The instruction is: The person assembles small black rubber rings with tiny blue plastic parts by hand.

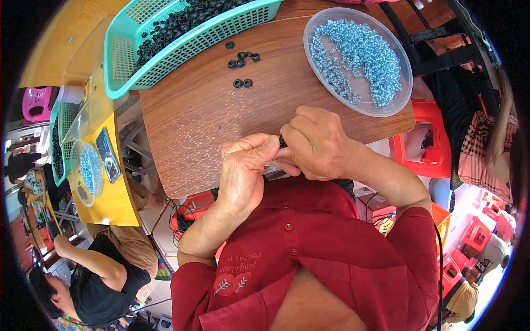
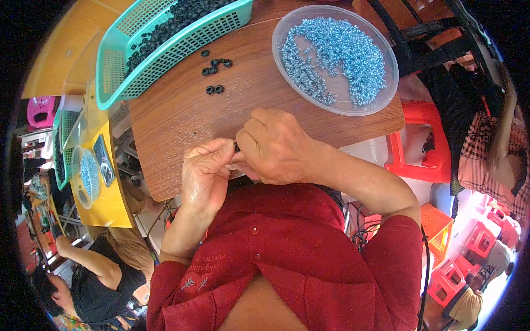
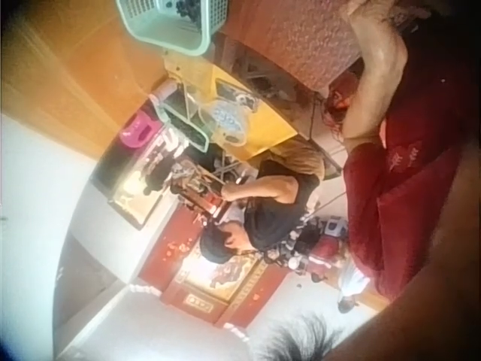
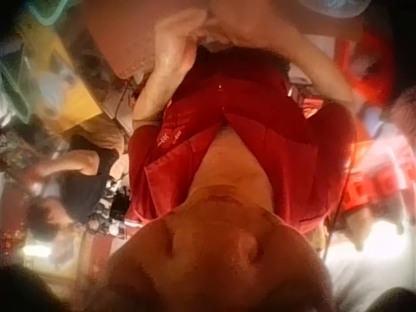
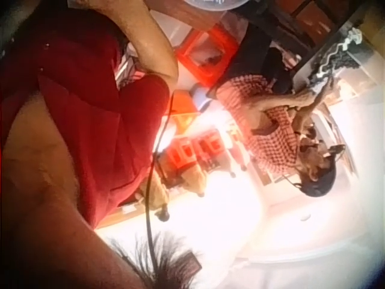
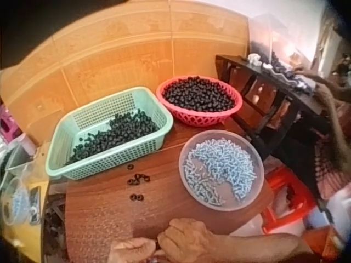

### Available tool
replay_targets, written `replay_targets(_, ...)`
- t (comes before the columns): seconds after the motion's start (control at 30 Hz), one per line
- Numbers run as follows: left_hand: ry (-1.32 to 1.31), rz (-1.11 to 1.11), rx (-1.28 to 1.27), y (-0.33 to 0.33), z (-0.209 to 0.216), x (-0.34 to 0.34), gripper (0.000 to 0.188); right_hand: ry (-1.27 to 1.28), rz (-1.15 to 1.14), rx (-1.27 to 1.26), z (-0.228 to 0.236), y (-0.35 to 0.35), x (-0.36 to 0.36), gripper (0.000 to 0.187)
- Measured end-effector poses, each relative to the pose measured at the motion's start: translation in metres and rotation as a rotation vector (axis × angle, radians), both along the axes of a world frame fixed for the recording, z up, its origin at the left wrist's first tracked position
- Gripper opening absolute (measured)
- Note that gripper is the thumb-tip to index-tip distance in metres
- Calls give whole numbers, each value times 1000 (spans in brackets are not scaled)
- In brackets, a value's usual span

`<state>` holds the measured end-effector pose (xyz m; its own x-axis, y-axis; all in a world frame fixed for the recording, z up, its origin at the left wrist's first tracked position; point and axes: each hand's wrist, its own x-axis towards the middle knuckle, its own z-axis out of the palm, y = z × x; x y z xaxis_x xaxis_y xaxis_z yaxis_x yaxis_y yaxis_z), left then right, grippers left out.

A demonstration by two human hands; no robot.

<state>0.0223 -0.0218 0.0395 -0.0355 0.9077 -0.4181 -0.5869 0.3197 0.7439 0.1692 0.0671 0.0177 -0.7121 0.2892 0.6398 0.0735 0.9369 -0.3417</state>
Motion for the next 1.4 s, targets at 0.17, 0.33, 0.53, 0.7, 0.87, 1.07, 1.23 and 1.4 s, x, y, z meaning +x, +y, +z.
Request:
replay_targets(0.17, -26, -22, 11, 0, -11, 2, 29, 23, 40, 19, -12, -1, 0, 25)
replay_targets(0.33, -75, -25, -16, -2, -12, 4, 28, 35, 37, 8, -17, -1, 3, 24)
replay_targets(0.53, -159, -16, -11, -2, -7, -6, 23, 140, 28, -1, -14, 1, 3, 29)
replay_targets(0.7, -97, -23, -39, -2, -7, -4, 22, 113, 34, 8, -12, 2, 2, 29)
replay_targets(0.87, 306, 24, 106, 12, -22, -17, 21, 63, -92, 75, -1, 21, 10, 25)
replay_targets(1.07, 1148, 250, 351, 48, -43, -57, 25, 60, -500, 303, 61, 118, 39, 14)
replay_targets(1.23, 1659, 61, 429, 72, -47, -61, 35, 49, -859, 14, 113, 200, 44, 25)
replay_targets(1.4, 1790, -30, 466, 79, -47, -63, 33, -197, -1030, 182, 96, 258, 51, 26)
